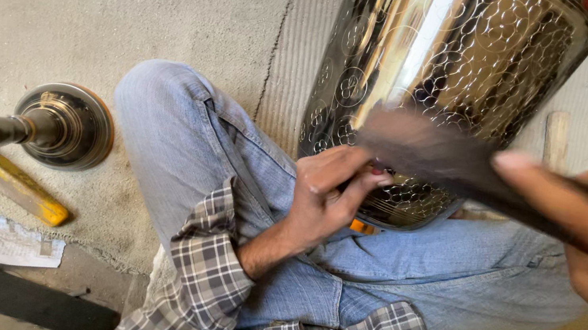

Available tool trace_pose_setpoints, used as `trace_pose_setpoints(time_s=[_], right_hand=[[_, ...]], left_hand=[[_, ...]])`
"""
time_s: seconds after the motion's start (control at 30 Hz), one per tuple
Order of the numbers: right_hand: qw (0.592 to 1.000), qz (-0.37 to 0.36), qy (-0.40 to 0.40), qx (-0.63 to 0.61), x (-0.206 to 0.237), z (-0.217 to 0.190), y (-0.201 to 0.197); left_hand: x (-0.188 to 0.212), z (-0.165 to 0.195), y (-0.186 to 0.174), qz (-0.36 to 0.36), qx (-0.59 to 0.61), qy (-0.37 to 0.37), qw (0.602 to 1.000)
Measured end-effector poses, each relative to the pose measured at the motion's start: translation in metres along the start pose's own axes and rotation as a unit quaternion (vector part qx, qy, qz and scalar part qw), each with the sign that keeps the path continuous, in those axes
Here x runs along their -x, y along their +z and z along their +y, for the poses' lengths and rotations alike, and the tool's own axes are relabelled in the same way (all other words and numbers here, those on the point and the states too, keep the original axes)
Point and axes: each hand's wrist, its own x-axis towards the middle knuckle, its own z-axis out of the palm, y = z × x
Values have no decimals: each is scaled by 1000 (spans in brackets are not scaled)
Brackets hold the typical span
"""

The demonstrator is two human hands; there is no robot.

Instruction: The person sits cross-legged and uses a hammer and a small chisel to engrave a decorative pattern onto a large metal vase. The person repeatedly taps the chisel with the hammer to create small indentations in the metal surface.

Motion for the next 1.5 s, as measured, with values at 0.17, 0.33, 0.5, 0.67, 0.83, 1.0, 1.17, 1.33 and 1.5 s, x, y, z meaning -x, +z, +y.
trace_pose_setpoints(time_s=[0.17,0.33,0.5,0.67,0.83,1.0,1.17,1.33,1.5], right_hand=[[996,-46,-41,60,-43,-52,-49],[977,-37,-82,194,-66,-87,-77],[959,-65,-98,260,-71,-96,-85],[959,-45,-92,264,-70,-94,-84],[973,-19,-82,215,-61,-80,-75],[983,117,-86,115,-29,-37,-45],[975,129,68,-171,5,9,4],[979,122,78,-142,27,-1,22],[990,100,55,-86,22,-24,7]], left_hand=[[10,8,6,67,101,-89,989],[19,6,8,85,26,-149,985],[27,1,12,104,70,-118,985],[28,-7,16,135,114,-127,976],[18,-10,11,98,209,-119,966],[-3,-7,1,-43,106,-32,993],[-14,-1,-10,-112,89,-18,990],[-16,-2,-15,-146,58,16,987],[-19,-18,-14,-196,-6,70,978]])
